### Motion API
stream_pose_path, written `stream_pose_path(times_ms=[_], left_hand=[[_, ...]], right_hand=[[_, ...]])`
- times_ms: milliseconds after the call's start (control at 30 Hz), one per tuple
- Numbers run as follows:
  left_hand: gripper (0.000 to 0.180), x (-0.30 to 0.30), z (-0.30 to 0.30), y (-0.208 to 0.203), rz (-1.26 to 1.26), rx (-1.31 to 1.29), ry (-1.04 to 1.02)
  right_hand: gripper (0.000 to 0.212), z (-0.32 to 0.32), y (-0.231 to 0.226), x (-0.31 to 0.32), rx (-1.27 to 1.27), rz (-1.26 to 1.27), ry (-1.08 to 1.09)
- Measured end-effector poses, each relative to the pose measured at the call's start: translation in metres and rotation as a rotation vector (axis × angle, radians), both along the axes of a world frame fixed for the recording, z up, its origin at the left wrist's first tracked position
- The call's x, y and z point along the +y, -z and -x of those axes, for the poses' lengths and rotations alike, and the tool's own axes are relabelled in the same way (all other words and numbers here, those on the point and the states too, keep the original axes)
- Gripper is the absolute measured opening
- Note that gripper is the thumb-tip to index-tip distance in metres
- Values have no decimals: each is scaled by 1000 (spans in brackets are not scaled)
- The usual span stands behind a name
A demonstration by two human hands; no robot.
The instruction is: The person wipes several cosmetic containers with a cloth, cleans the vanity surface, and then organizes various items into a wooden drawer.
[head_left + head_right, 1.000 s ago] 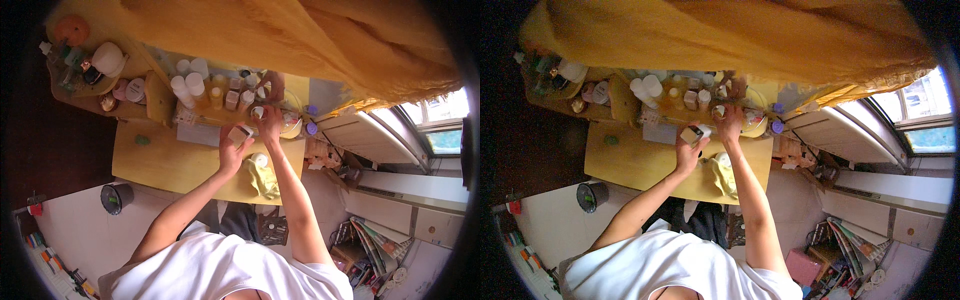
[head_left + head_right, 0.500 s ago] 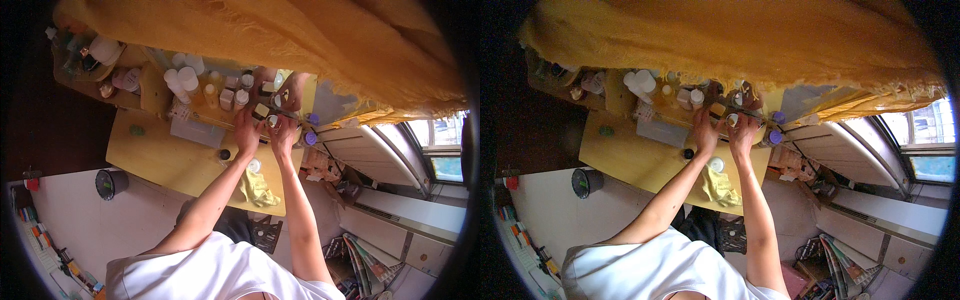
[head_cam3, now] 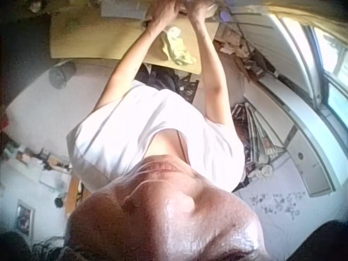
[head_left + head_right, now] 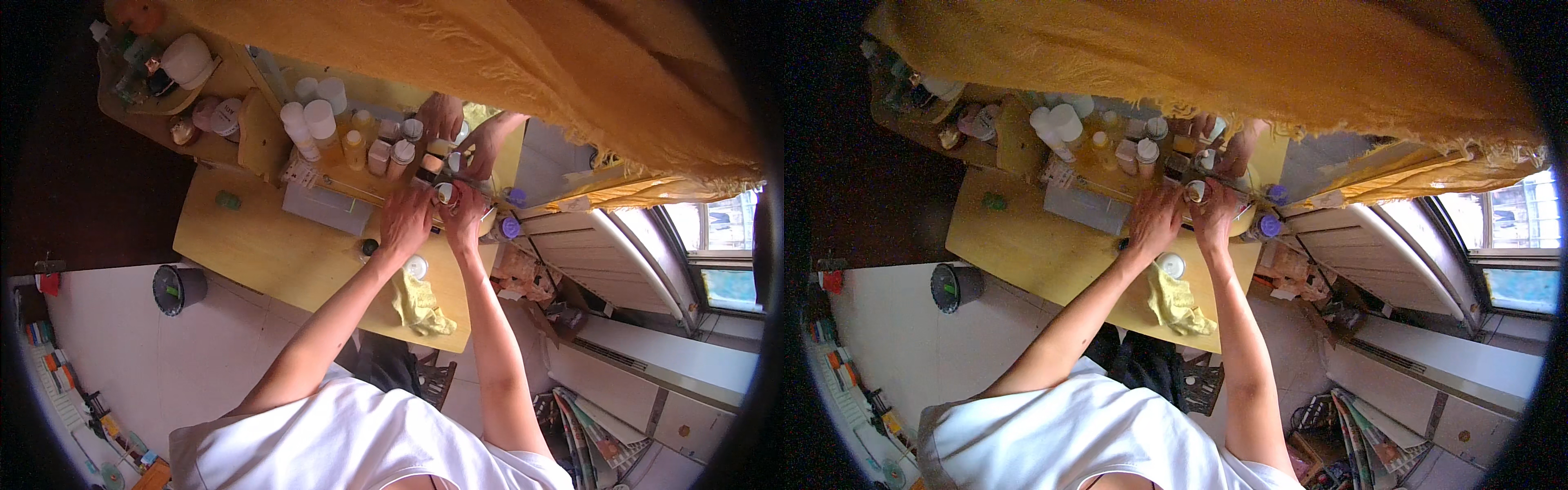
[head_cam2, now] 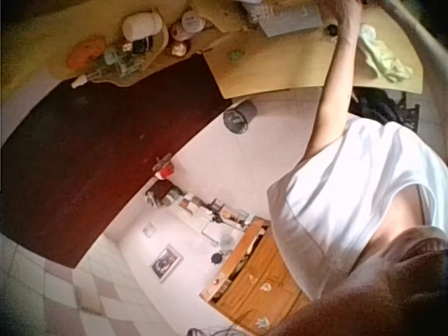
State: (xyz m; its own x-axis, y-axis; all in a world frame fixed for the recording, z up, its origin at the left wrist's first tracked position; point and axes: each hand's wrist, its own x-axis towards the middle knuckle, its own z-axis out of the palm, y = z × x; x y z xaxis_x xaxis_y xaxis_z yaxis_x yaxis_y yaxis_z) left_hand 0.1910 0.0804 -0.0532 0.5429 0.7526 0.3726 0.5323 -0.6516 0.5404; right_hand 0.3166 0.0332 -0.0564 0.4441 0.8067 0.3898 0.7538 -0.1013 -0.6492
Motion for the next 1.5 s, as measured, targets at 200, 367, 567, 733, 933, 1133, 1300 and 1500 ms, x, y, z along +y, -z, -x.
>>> stream_pose_path(times_ms=[200, 367, 567, 733, 933, 1133, 1300, 1500], left_hand=[[33, 15, 5, -1, -71, -15, 8], [34, -6, 23, -16, 65, -129, 70], [29, -60, 118, 18, 161, -4, 330], [30, -74, 213, 48, 314, 167, 119], [30, -58, 249, 62, 446, 140, 59], [32, -24, 194, 103, 290, 70, 436], [24, -10, 114, 104, 160, 246, 398], [23, -13, 108, 107, -27, 483, 462]], right_hand=[[47, 6, 0, 0, 114, 76, 92], [42, 9, 6, 4, 166, 91, 167], [33, 39, -47, -58, 110, 77, -14], [47, 88, 0, -147, -74, 465, -282], [42, 120, 67, -173, 75, 614, -77], [25, 116, 41, -182, 59, 349, 513], [25, 108, 56, -172, 268, 315, 622], [35, 126, 62, -168, 21, 489, 656]])
